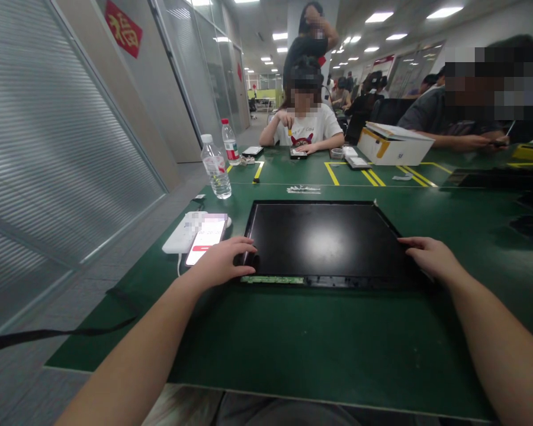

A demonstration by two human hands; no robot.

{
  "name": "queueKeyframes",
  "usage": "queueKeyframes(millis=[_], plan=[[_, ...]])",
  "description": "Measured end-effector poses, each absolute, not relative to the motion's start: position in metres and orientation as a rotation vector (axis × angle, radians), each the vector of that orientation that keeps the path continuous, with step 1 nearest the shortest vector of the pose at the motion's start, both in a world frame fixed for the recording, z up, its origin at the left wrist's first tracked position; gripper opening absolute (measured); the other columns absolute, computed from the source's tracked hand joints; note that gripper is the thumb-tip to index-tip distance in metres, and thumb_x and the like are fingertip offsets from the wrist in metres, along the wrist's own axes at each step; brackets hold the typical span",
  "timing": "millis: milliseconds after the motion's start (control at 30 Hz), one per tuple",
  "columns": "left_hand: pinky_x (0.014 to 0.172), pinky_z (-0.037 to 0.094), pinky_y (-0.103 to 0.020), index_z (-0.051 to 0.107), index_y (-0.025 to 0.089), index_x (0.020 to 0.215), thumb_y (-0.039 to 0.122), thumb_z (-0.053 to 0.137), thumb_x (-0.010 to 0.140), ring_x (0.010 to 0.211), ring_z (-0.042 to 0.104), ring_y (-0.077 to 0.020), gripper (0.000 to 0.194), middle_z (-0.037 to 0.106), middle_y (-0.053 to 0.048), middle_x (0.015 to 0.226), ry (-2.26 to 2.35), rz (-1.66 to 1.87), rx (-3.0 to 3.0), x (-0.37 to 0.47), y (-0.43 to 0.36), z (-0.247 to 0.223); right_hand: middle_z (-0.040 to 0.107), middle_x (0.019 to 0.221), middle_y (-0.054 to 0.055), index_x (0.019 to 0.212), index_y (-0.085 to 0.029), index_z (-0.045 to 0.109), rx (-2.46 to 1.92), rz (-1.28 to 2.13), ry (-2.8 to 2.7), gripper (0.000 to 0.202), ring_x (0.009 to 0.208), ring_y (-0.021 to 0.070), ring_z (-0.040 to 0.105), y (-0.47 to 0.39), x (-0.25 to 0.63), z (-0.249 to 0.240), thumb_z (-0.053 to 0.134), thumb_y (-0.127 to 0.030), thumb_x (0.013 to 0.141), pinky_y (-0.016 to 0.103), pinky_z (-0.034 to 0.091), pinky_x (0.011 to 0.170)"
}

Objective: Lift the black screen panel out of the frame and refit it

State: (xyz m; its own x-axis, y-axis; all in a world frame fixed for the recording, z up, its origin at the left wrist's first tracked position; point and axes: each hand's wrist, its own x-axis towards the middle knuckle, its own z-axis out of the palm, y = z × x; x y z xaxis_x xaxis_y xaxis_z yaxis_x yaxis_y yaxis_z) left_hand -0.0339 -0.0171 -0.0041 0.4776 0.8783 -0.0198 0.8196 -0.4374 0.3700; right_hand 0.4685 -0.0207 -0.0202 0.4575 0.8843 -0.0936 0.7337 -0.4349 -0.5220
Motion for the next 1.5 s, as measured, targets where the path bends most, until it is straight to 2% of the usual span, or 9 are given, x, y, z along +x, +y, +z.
queueKeyframes(millis=[167,367,667,767,1133,1267,1367,1500], plan=[[0.113,0.051,-0.051,0.076,0.03,0.131,0.047,0.076,0.088,0.14,0.061,-0.0355,0.046,0.062,-0.008,0.157,1.329,0.224,2.417,-0.04,-0.015,-0.002,0.081,0.102,0.012,0.125,-0.014,0.08,-2.315,0.514,-1.36,0.05,0.089,0.0251,0.072,-0.022,0.465,-0.017,0.056,-0.013,0.081,0.031,0.051,0.081],[0.11,0.053,-0.049,0.08,0.033,0.123,0.039,0.076,0.089,0.135,0.066,-0.0345,0.034,0.064,-0.006,0.155,1.273,0.269,2.446,-0.04,-0.017,-0.002,0.081,0.105,0.013,0.115,-0.016,0.083,-2.288,0.492,-1.376,0.045,0.097,0.0291,0.073,-0.023,0.467,-0.017,0.058,-0.015,0.078,0.035,0.052,0.086],[0.117,0.048,-0.044,0.075,0.033,0.127,0.022,0.068,0.094,0.144,0.058,-0.0291,0.035,0.062,-0.004,0.157,1.171,0.254,2.47,-0.035,-0.023,-0.002,0.081,0.112,0.014,0.119,-0.015,0.082,-2.311,0.502,-1.366,0.047,0.109,0.0302,0.071,-0.023,0.465,-0.016,0.056,-0.014,0.08,0.034,0.051,0.093],[0.116,0.048,-0.044,0.074,0.032,0.129,0.02,0.067,0.095,0.145,0.058,-0.0291,0.037,0.061,-0.006,0.157,1.177,0.243,2.48,-0.034,-0.025,-0.001,0.08,0.113,0.014,0.121,-0.014,0.081,-2.324,0.502,-1.361,0.047,0.108,0.0303,0.071,-0.023,0.464,-0.016,0.055,-0.015,0.082,0.035,0.051,0.092],[0.116,0.05,-0.048,0.075,0.031,0.129,0.024,0.066,0.093,0.143,0.06,-0.0317,0.038,0.06,-0.006,0.16,1.208,0.262,2.451,-0.033,-0.025,0.0,0.08,0.11,0.014,0.11,-0.017,0.083,-2.284,0.49,-1.34,0.041,0.108,0.0323,0.071,-0.02,0.471,-0.024,0.057,-0.018,0.078,0.039,0.051,0.095],[0.114,0.051,-0.051,0.073,0.029,0.134,0.04,0.071,0.09,0.141,0.061,-0.0357,0.046,0.057,-0.01,0.161,1.338,0.288,2.416,-0.035,-0.021,-0.004,0.081,0.109,0.014,0.107,-0.018,0.083,-2.267,0.477,-1.336,0.04,0.107,0.0321,0.072,-0.02,0.472,-0.024,0.058,-0.018,0.076,0.039,0.052,0.095],[0.114,0.052,-0.053,0.073,0.025,0.134,0.05,0.063,0.095,0.139,0.061,-0.0375,0.048,0.059,-0.013,0.159,1.427,0.35,2.385,-0.033,-0.019,-0.009,0.081,0.109,0.013,0.111,-0.018,0.083,-2.273,0.491,-1.328,0.042,0.106,0.0319,0.071,-0.02,0.473,-0.025,0.058,-0.018,0.076,0.039,0.052,0.095],[0.119,0.049,-0.053,0.072,0.019,0.135,0.036,0.053,0.098,0.138,0.063,-0.0354,0.045,0.064,-0.015,0.152,1.498,0.463,2.38,-0.03,-0.017,-0.014,0.08,0.112,0.014,0.119,-0.015,0.081,-2.27,0.548,-1.294,0.046,0.106,0.0305,0.071,-0.019,0.476,-0.028,0.059,-0.017,0.078,0.037,0.05,0.096]])
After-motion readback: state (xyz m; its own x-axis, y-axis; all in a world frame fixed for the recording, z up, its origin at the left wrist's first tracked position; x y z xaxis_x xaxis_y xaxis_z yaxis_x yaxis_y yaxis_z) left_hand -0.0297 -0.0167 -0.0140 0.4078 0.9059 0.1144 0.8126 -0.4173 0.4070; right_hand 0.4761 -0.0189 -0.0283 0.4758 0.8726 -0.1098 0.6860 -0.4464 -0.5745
